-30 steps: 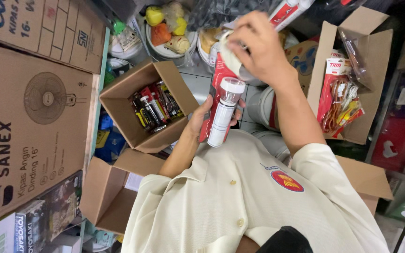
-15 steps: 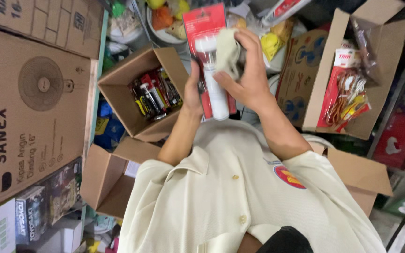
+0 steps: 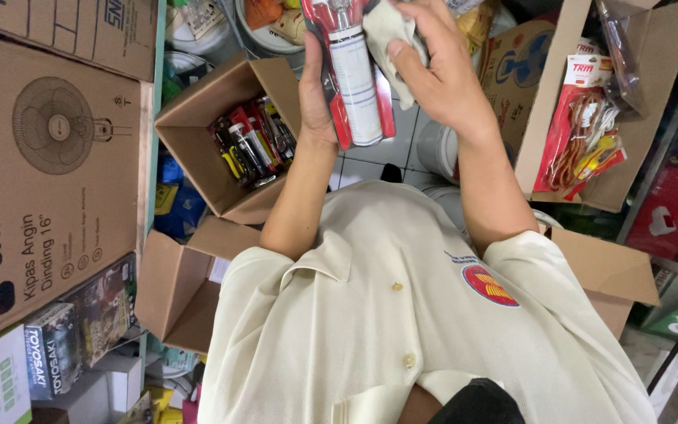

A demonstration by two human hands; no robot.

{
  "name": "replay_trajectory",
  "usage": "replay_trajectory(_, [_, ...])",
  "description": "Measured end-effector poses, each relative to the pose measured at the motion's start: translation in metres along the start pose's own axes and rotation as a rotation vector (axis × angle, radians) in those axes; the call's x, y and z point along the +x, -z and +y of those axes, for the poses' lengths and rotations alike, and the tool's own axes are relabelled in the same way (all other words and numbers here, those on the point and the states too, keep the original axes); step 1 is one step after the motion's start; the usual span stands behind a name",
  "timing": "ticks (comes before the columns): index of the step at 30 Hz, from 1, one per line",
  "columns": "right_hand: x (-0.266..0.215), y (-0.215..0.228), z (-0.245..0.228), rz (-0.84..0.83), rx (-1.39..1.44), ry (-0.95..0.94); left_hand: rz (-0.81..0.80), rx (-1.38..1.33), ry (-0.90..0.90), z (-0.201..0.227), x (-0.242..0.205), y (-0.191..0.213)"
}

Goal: The person wipes down packaged items like a pen set and a flashlight using a white cloth while standing in a storage area. The items are then placed into a cardboard box containing other hardware supplies.

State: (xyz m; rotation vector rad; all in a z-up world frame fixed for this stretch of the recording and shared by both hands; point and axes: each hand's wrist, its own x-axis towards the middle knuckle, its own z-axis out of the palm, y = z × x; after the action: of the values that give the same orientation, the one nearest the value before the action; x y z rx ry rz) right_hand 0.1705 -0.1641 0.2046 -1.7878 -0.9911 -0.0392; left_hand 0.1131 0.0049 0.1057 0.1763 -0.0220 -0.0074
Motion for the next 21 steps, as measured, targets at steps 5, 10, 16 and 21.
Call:
replay_trajectory(5, [-0.006, -0.002, -0.010, 0.032, -0.113, -0.019, -0.098, 0.015, 0.036, 0.002, 0.004, -0.011])
replay_trajectory(10, [-0.018, -0.004, -0.021, 0.004, -0.254, -0.069, -0.256, 0.054, -0.019, 0.004, 0.012, -0.021])
replay_trajectory(16, [-0.048, 0.001, -0.019, -0.136, -0.164, -0.136, -0.206, 0.127, -0.057, 0.007, 0.015, -0.016])
replay_trajectory(21, [-0.055, 0.023, -0.017, -0.304, -0.091, -0.239, -0.182, 0.187, -0.157, 0.007, 0.020, -0.003])
